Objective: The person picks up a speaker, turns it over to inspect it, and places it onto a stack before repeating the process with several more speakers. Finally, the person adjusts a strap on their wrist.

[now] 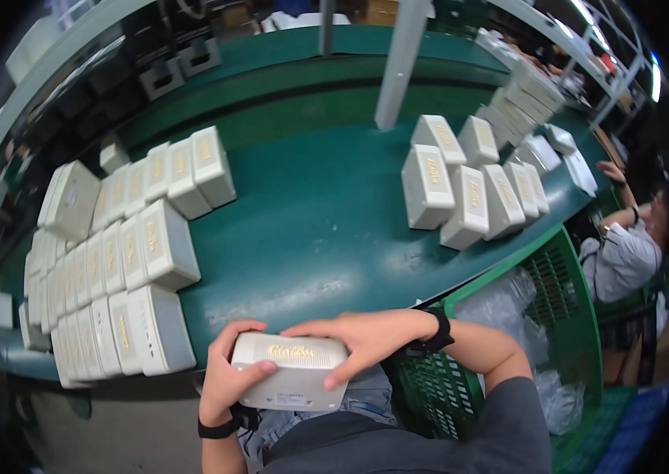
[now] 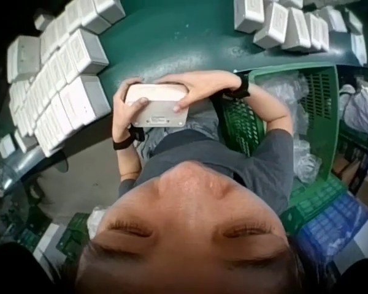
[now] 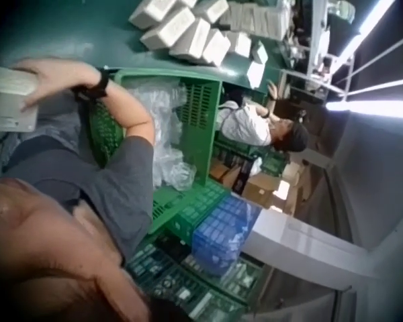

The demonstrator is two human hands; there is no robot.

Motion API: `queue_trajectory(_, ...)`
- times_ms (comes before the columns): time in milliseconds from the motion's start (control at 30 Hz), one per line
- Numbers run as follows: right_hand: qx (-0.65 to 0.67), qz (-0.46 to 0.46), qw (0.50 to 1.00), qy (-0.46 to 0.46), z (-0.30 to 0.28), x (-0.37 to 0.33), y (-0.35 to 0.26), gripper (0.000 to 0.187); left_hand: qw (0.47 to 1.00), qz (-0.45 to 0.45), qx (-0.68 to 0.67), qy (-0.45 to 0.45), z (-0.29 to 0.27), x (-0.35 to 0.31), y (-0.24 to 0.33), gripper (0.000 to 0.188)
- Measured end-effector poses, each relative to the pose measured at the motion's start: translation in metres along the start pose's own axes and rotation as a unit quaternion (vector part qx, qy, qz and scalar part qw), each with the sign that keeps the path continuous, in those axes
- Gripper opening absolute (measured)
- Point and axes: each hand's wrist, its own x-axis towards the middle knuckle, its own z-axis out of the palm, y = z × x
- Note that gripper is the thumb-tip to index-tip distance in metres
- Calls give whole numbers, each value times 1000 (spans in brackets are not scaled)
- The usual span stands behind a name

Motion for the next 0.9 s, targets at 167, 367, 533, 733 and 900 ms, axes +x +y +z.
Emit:
queue_trajectory(167, 15, 21, 999, 30, 17, 1, 3, 78, 996, -8, 55, -67, 11, 3, 1, 64)
queue_trajectory(367, -35, 0, 993, 117, 24, 8, 32, 77, 991, 81, 53, -90, 10, 3, -18, 96)
queue_trajectory(533, 35, 44, 993, 106, 9, 16, 38, 79, 994, 86, -10, -73, -7, 0, -37, 100)
queue_trajectory(733, 319, 29, 935, 153, -1, 15, 45, 76, 996, 43, -82, -3, -29, 5, -82, 78)
queue_trajectory(900, 453, 20, 869, 199, -9, 17, 50, 67, 998, 36, -33, -35, -29, -4, -88, 78)
